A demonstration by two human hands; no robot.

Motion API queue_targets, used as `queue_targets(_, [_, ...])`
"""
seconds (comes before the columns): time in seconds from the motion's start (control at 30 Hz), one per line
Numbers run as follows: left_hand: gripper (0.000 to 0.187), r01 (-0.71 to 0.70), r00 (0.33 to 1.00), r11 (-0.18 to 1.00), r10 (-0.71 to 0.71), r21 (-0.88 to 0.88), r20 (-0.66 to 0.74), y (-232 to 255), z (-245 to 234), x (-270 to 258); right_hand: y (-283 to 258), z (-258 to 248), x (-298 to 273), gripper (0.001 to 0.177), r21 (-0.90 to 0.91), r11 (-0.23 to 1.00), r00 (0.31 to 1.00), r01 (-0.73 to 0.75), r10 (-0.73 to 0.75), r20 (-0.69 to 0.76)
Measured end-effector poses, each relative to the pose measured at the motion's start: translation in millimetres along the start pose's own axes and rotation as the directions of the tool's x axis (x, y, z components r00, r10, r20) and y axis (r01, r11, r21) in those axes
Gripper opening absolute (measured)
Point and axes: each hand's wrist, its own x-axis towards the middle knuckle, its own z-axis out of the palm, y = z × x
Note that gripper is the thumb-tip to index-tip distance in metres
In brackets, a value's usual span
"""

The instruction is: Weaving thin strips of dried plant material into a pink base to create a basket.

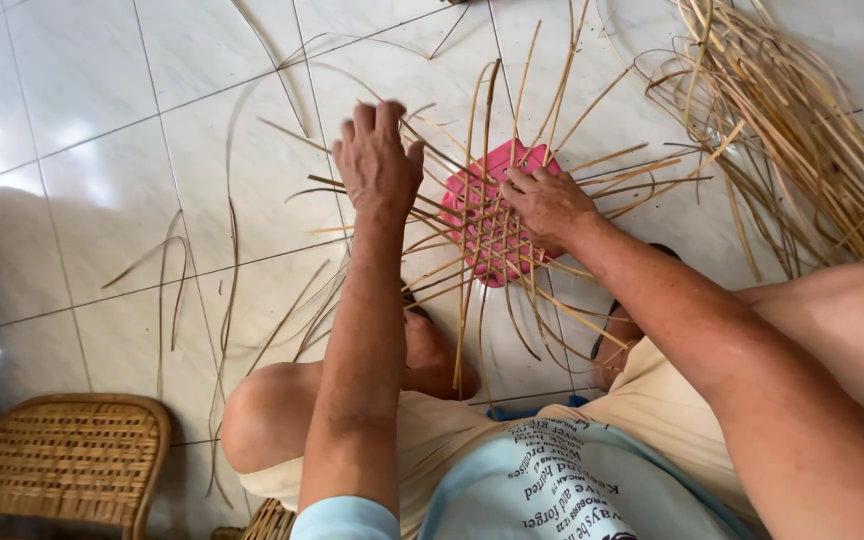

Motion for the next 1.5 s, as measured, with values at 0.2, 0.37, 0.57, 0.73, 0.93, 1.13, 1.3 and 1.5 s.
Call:
queue_targets(0.2, [0.048, 0.352, 0.773, 0.889, -0.099, -0.293, 0.627, 10, 82, -43, 11, 41, 16, 0.076, 0.064, 0.997, 0.994, -0.031, 0.038, -0.104])
queue_targets(0.37, [0.045, 0.674, 0.725, 0.455, -0.253, -0.583, 0.641, 42, 74, -58, 11, 40, 16, 0.078, 0.085, 0.995, 0.994, -0.042, 0.05, -0.096])
queue_targets(0.57, [0.041, 0.71, 0.7, 0.241, -0.351, -0.662, 0.622, 46, 103, -44, 1, 14, 5, 0.082, 0.069, 0.996, 0.998, -0.055, 0.056, -0.021])
queue_targets(0.73, [0.053, 0.749, 0.626, 0.086, -0.419, -0.657, 0.658, 53, 94, -47, -2, 4, -1, 0.083, 0.073, 0.996, 0.998, -0.056, 0.055, 0.014])
queue_targets(0.93, [0.051, 0.721, 0.605, -0.179, -0.309, -0.67, 0.734, 49, 122, -51, 0, 3, 0, 0.082, 0.091, 0.995, 0.999, -0.044, 0.044, 0.001])
queue_targets(1.13, [0.062, 0.668, 0.565, -0.411, -0.262, -0.62, 0.782, 52, 130, -50, 1, 3, 1, 0.081, 0.081, 0.995, 0.999, -0.052, 0.053, -0.011])
queue_targets(1.3, [0.072, 0.586, 0.598, -0.457, -0.313, -0.669, 0.738, 65, 116, -53, 2, 4, -1, 0.08, 0.065, 0.997, 0.998, -0.027, 0.03, -0.054])
queue_targets(1.5, [0.078, 0.485, 0.53, -0.578, -0.404, -0.657, 0.746, 64, 139, -36, 1, 4, -4, 0.081, 0.042, 0.999, 0.994, 0.003, 0.002, -0.112])
